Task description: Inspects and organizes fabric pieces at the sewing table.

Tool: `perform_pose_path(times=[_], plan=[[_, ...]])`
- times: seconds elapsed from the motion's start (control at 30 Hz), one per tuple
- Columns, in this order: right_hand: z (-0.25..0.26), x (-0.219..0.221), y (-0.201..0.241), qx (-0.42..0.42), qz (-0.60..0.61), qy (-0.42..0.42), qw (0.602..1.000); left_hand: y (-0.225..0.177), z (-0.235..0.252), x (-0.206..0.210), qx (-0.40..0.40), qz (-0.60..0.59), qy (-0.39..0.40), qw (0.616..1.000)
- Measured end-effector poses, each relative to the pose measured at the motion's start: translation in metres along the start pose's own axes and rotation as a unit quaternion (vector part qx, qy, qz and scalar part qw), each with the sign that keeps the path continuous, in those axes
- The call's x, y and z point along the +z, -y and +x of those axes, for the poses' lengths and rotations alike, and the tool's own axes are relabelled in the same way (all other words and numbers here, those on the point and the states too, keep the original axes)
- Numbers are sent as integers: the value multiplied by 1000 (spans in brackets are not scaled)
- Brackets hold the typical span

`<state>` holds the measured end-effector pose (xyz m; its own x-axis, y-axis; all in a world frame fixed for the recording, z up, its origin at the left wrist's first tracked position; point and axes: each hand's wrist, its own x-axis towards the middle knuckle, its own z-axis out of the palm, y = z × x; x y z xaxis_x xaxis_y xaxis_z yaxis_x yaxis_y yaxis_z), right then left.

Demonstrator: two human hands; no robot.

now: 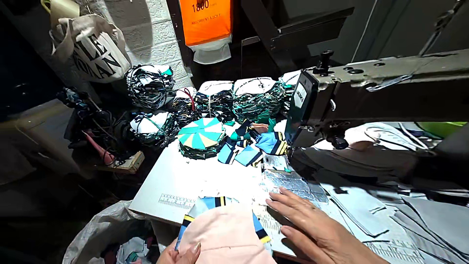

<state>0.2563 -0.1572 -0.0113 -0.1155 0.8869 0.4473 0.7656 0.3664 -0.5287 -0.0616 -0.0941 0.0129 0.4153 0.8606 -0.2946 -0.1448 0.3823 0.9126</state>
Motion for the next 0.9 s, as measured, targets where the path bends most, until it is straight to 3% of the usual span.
perform_pose_path(times=[0.2,0.37,0.7,0.8,0.9], plan=[[-10,-6,2,18,-37,26,999,-24,23,-18,42,-30,-50,997],[-12,-3,-1,14,-56,22,998,-48,51,-48,82,33,-149,985],[-13,-3,-1,10,-74,21,997,-83,92,-84,55,138,-151,977],[-13,-3,-2,7,-73,22,997,-91,104,-95,83,214,-188,955],[-13,-3,-3,4,-77,22,997,-96,112,-107,150,373,-267,876]])
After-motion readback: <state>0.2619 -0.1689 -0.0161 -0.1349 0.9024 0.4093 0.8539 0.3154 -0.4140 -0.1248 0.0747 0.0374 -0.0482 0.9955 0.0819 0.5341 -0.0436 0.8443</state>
